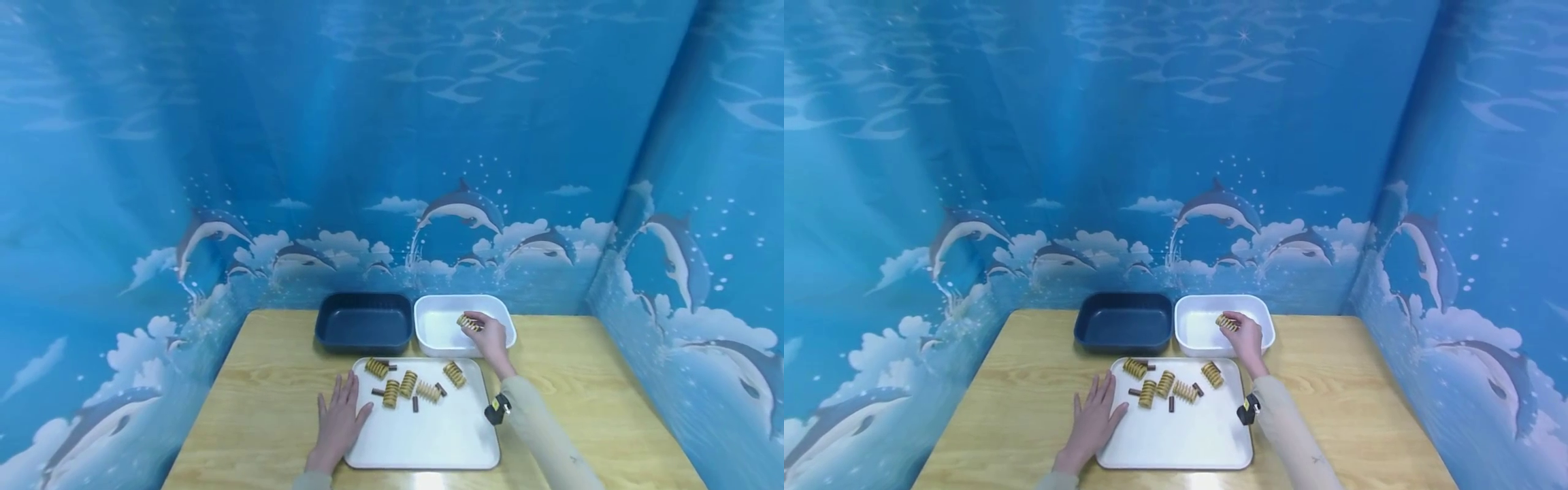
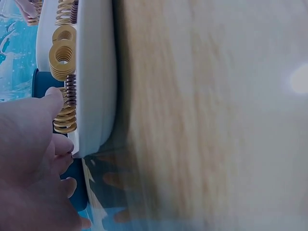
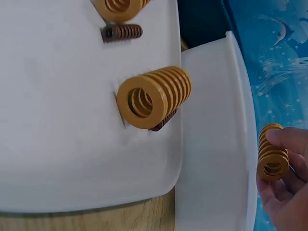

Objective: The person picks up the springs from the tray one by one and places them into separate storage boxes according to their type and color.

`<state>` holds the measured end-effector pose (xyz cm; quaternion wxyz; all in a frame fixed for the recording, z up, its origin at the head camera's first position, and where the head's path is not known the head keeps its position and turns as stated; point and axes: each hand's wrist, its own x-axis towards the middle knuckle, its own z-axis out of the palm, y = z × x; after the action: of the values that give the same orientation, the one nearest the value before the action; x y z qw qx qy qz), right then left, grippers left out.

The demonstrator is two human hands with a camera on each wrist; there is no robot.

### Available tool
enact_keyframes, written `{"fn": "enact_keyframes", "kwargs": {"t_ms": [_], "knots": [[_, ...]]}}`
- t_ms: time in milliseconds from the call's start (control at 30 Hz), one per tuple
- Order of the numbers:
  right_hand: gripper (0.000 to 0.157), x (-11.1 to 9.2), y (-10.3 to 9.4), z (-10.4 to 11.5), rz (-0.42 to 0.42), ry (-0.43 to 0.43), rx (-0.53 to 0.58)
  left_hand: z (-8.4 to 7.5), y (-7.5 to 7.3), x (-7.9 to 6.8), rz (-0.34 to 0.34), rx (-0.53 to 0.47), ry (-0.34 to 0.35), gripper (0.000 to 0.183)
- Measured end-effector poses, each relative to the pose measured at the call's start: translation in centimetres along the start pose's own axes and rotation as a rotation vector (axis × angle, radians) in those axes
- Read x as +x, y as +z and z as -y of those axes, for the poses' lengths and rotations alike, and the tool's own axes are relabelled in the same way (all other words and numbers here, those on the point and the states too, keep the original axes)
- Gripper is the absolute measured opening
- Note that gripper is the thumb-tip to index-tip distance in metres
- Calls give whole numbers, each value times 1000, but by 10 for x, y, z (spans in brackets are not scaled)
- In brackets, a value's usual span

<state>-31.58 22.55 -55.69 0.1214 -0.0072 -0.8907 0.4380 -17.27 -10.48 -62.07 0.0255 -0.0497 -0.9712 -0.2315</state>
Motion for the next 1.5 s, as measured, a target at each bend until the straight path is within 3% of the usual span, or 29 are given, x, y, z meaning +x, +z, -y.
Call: {"fn": "enact_keyframes", "kwargs": {"t_ms": [300,533,900,1033,1233,1500], "knots": [[36,22,23,-16,60,63,-140,2,2,-1,-2,1,-3,67],[34,28,31,-18,141,122,-179,1,3,1,-16,-15,1,67],[36,27,33,-18,211,75,-245,0,3,1,5,-10,-26,68],[36,26,30,-12,163,26,-237,-1,2,1,-2,-8,-17,67],[30,19,18,6,1,-46,-94,-1,1,1,-10,-30,-3,67],[20,-12,6,26,-131,-88,107,-1,1,1,22,-8,-29,68]]}}
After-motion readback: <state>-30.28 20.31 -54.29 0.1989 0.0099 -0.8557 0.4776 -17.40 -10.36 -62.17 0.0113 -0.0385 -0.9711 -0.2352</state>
